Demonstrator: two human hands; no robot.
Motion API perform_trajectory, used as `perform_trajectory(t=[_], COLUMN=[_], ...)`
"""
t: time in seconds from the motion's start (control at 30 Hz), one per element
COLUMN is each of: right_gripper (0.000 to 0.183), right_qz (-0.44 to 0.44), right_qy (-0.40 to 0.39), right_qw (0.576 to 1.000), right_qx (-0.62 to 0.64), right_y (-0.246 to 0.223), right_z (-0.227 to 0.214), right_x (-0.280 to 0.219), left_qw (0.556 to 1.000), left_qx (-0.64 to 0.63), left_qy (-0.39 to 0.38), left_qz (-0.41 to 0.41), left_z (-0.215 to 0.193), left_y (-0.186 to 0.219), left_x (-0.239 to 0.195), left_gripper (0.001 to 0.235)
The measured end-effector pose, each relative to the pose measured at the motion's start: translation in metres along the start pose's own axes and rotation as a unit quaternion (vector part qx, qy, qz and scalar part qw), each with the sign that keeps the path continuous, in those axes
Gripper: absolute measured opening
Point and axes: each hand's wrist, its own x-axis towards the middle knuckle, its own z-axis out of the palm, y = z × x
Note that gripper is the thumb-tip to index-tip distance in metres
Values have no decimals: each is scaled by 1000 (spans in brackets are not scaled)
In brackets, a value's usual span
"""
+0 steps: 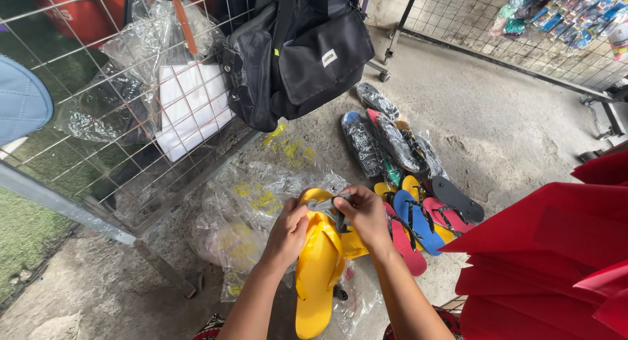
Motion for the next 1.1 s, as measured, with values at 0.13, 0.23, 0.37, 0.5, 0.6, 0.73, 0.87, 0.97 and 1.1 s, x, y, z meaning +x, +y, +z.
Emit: perform_trajectory(t=[0.13, 0.23, 0.37, 0.5, 0.6, 0.73, 0.87, 0.97, 1.1], right_gripper=[16, 20, 17, 17, 28, 18, 17, 22, 44], right_qz=[-9, 7, -8, -6, 6, 60, 97, 94, 59], right_qy=[-73, -117, 66, 57, 49, 58, 90, 99, 49], right_qw=[996, 993, 997, 994, 992, 989, 983, 984, 996], right_qx=[43, 31, -26, -93, -113, -125, -125, -119, -48], right_y=[22, 22, 5, 20, 8, 36, 37, 43, 7], right_z=[4, 6, 15, 25, 37, 27, 11, 3, 5], right_x=[13, 10, -21, -54, -63, -62, -55, -47, -43], left_qw=[999, 1000, 996, 991, 990, 985, 979, 986, 997], left_qx=[-6, -1, 35, 28, 75, 52, 28, 17, -74], left_qy=[24, 8, 85, 131, 106, 160, 198, 168, 23], left_qz=[38, -14, -15, -12, -54, 37, 24, 13, -20], left_z=[-10, -9, 3, 13, 18, 8, -5, -7, -6], left_y=[19, 32, 20, 10, 13, -6, -9, -14, -24], left_x=[-2, 3, 9, 17, 16, 22, 20, 19, 19], left_gripper=[22, 25, 17, 20, 16, 10, 13, 11, 8])
